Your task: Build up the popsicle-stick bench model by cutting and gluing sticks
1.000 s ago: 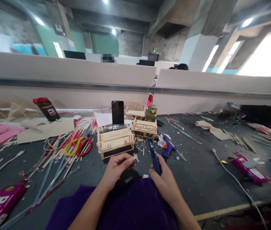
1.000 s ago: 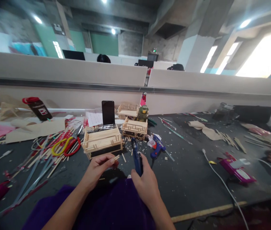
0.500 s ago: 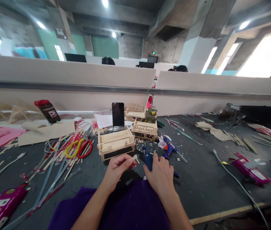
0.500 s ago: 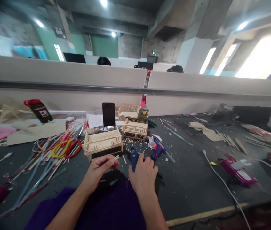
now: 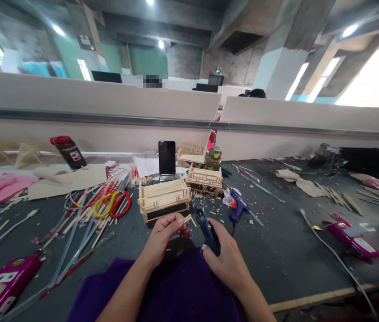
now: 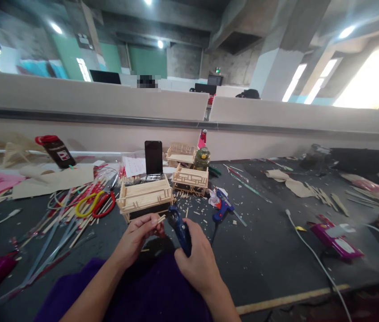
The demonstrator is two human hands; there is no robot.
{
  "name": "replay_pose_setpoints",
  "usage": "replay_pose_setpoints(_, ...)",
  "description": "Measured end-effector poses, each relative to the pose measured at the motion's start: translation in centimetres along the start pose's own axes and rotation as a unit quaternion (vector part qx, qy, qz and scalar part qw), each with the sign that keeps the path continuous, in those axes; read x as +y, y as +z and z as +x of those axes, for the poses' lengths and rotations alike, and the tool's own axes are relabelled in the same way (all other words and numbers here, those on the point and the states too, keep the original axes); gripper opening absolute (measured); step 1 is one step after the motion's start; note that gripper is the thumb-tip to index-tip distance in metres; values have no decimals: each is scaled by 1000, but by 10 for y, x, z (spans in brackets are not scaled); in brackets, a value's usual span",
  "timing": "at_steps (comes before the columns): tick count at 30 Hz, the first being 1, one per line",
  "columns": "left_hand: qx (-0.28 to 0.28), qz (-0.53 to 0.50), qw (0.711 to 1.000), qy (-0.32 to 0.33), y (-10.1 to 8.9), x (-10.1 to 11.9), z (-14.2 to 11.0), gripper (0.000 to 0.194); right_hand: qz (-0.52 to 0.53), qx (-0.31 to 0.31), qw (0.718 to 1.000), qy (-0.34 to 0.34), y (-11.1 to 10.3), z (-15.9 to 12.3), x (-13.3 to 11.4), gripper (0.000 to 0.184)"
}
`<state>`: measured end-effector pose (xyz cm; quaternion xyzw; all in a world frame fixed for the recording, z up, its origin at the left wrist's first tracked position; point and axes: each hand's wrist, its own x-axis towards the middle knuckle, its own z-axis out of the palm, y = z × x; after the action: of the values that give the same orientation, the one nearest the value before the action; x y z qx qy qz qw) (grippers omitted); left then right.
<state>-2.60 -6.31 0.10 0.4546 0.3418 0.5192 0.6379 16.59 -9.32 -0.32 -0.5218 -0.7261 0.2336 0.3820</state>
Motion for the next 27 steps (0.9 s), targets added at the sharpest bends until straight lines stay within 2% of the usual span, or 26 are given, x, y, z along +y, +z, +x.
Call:
replay_pose_setpoints(5,-34,13,999,-4,0,-1,-1,28,-38,5,999,-31,4,1,-3,61)
replay_pose_setpoints(12,-60,60,996,11,-4,-2,0,25,-34,22,998,-45,8,2,-6,54)
replay_pose_setpoints(27,-59,67,996,-9,-4,-4,1,27,-10,76,996,-44,21,-1,-5,45)
